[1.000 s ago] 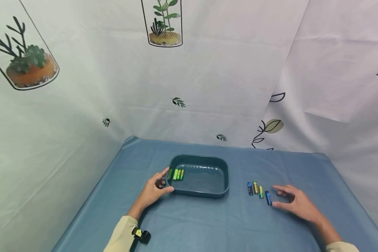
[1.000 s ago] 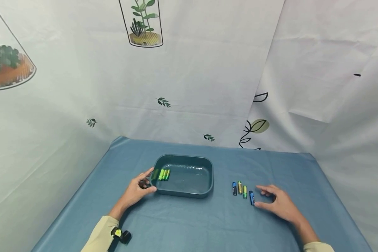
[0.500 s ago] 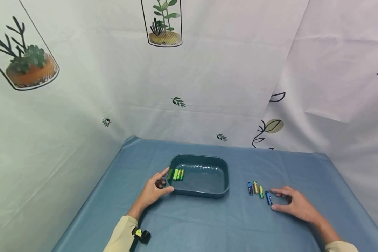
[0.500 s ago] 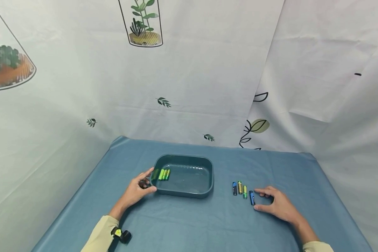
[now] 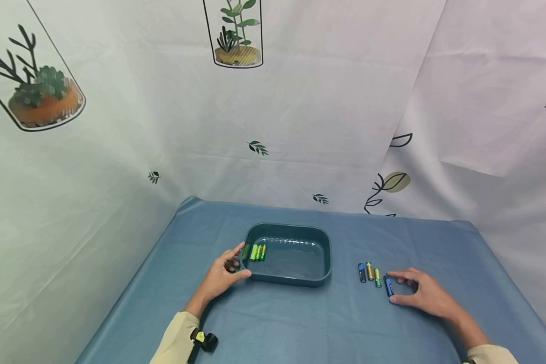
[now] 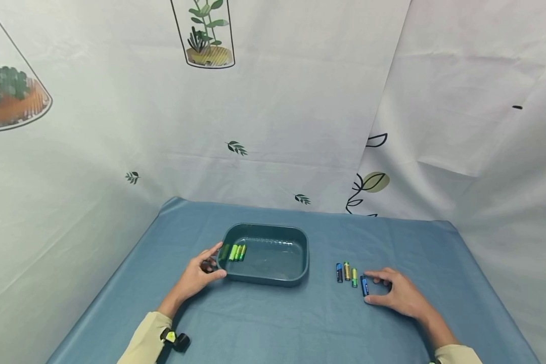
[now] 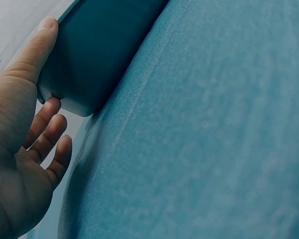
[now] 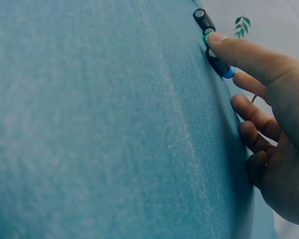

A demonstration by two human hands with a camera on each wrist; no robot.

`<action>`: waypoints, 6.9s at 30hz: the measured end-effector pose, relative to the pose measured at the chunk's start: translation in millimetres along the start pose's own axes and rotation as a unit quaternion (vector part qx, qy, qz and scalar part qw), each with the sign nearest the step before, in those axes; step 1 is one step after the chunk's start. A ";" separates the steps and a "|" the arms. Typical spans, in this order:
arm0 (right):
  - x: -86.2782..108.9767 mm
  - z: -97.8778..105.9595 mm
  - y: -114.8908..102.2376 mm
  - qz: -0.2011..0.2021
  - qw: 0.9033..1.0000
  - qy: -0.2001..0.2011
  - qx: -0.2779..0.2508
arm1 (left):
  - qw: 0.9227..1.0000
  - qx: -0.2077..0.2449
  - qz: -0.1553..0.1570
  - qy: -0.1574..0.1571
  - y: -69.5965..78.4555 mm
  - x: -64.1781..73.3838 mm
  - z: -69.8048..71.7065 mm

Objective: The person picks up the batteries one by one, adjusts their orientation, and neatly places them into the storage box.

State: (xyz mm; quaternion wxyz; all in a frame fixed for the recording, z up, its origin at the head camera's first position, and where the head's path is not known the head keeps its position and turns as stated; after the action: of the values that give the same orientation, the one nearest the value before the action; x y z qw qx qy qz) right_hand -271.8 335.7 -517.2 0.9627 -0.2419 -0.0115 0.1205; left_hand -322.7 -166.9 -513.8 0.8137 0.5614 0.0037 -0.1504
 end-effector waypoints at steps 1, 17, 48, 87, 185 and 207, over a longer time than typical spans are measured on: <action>-0.1 -0.1 -0.4 -0.001 1.000 -0.001 0.000 | 1.000 -0.001 -0.002 0.000 0.6 0.0 0.0; -1.8 -2.9 -2.0 -0.009 1.000 -0.013 0.000 | 1.000 -0.002 0.007 0.003 -1.8 0.4 0.8; -17.6 31.4 -17.9 0.011 0.998 0.065 0.021 | 1.000 -0.010 0.012 -0.005 2.5 -1.5 0.3; -110.4 35.6 -121.8 0.080 0.995 0.057 -0.023 | 1.000 -0.002 -0.002 -0.009 2.1 -3.3 0.7; -187.3 -91.5 -249.1 0.075 0.987 -0.050 -0.136 | 1.000 -0.016 0.002 0.002 1.8 -8.0 0.0; -190.4 -112.8 -248.0 0.048 0.990 -0.053 -0.119 | 1.000 -0.008 0.005 0.004 -2.7 -5.7 0.6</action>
State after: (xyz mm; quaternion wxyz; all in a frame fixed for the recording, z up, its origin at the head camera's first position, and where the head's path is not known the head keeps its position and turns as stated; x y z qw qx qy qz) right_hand -391.4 26.5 -493.7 0.9184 -0.3479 -0.0655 0.1766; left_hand -329.0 -166.9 -515.1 0.8188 0.5556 0.0052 -0.1445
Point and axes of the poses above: each hand's wrist, its own x-axis away from the middle knuckle, its own z-axis out of the back of the hand, y = z × x, the point moved 10 cm from there along -x, towards the middle knuckle, and after that the axes turned 7 degrees about x, right-handed, at the moved point
